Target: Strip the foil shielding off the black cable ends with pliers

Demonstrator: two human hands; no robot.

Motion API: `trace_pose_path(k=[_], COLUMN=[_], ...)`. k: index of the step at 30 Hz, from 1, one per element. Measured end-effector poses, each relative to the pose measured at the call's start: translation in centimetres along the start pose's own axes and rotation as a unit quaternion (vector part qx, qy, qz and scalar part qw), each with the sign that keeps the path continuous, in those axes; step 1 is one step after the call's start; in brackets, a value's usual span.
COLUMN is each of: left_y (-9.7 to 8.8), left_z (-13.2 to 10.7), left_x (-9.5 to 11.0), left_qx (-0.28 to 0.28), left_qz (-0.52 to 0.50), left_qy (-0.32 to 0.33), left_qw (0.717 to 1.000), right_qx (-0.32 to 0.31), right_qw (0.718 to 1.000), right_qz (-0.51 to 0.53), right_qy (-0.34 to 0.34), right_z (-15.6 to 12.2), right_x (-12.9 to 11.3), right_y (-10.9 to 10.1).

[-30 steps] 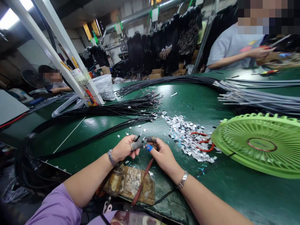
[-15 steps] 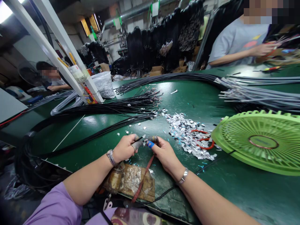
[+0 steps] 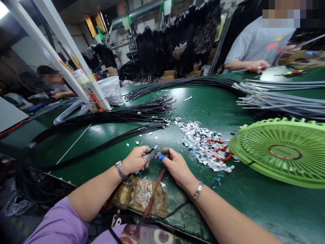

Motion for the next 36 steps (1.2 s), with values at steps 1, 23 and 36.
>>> trace_pose_path(k=[1, 23, 36], left_y=[0.0, 0.1, 0.1], left_z=[0.0, -0.1, 0.0], left_x=[0.0, 0.3, 0.5], left_qx=[0.002, -0.018, -0.050], left_qz=[0.004, -0.022, -0.058], left_qy=[0.004, 0.017, -0.016], left_qw=[1.000, 0.999, 0.997], right_qx=[-0.001, -0.030, -0.098], right_qw=[1.000, 0.990, 0.993], right_qz=[0.009, 0.115, 0.051], right_qy=[0.006, 0.076, 0.050], right_z=[0.0, 0.4, 0.5], right_x=[0.0, 0.7, 0.1], right_y=[0.0, 0.0, -0.3])
Point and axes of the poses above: each hand's wrist, its own z-axis towards the middle knuckle, its own y-axis out of the palm, x = y × z, the point moved 4 cm from there along z, towards the middle knuckle, and after that the axes turned 4 degrees about y, right-handed, at the moved point
